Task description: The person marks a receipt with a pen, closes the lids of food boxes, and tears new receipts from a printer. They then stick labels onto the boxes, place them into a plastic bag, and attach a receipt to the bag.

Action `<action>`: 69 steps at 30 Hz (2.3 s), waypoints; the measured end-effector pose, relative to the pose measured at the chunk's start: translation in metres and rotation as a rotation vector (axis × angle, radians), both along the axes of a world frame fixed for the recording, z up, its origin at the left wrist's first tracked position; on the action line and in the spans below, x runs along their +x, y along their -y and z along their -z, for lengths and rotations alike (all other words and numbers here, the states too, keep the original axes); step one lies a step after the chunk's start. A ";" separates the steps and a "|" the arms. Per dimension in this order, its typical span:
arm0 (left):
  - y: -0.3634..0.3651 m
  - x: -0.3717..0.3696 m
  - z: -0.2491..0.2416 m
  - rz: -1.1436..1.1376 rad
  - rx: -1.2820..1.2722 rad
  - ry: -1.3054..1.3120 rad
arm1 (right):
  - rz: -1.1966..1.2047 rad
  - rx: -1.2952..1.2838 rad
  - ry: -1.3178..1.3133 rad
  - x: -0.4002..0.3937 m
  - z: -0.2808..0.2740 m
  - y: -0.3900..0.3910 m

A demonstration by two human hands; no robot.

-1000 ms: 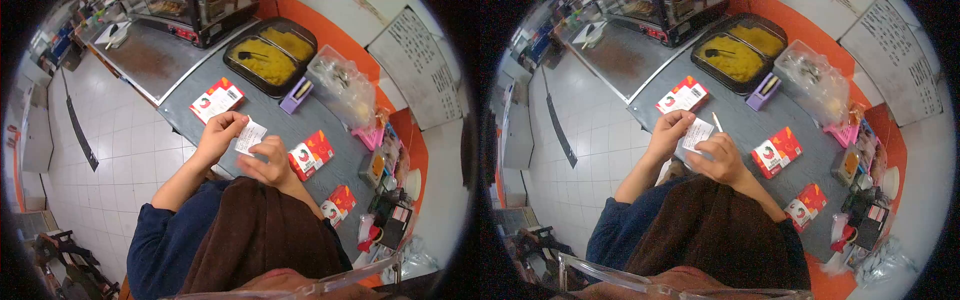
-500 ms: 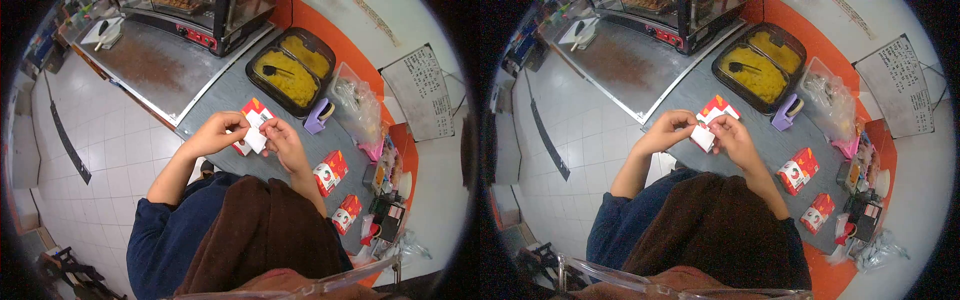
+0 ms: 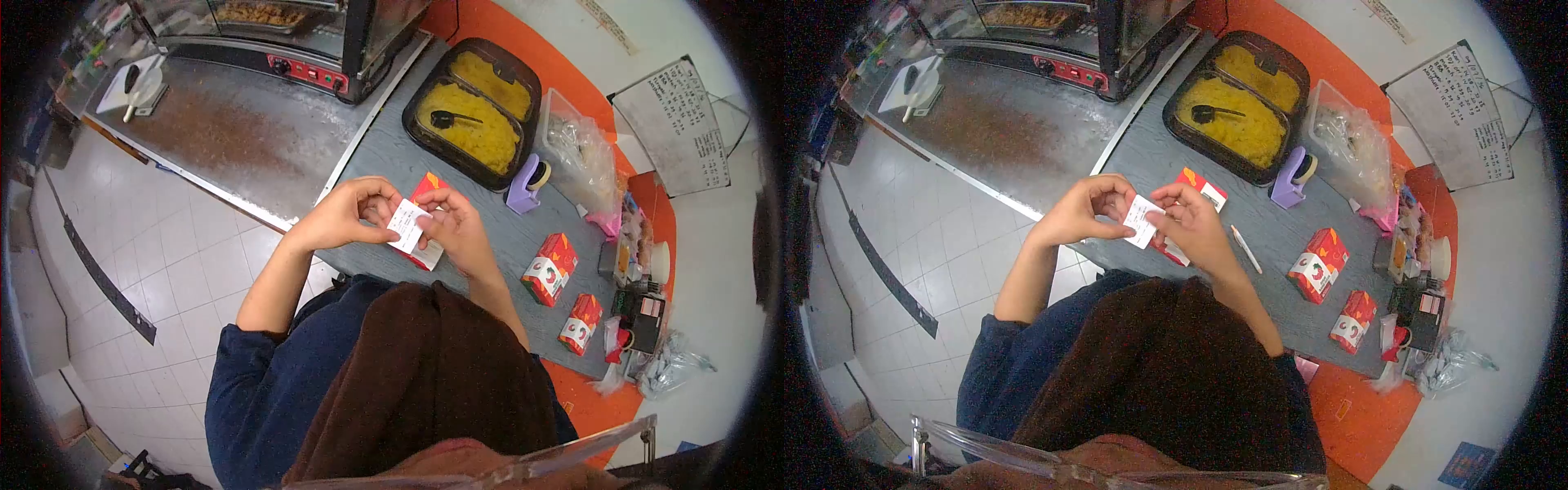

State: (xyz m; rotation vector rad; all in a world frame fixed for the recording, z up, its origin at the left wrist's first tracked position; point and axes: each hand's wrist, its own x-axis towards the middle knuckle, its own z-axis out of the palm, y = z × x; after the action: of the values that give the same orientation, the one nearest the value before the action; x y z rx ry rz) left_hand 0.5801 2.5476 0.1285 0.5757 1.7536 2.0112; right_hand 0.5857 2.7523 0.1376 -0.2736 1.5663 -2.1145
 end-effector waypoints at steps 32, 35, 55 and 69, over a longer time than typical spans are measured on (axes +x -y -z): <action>0.026 -0.055 0.149 -0.733 -0.950 -0.595 | 0.205 0.685 -0.102 -0.145 0.190 0.088; 0.018 -0.055 0.156 -0.724 -1.055 -0.595 | 0.223 0.695 -0.109 -0.148 0.202 0.089; 0.018 -0.062 0.177 -0.546 -1.412 -0.535 | 0.174 0.707 0.071 -0.150 0.192 0.074; 0.017 -0.056 0.180 -0.557 -1.416 -0.494 | 0.169 0.658 0.013 -0.149 0.209 0.066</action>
State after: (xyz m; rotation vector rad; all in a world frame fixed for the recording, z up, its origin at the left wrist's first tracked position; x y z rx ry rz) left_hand 0.5238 2.5310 -0.0510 0.0536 3.2138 0.3511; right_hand 0.4369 2.6860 -0.0711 0.1040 2.2263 -1.5807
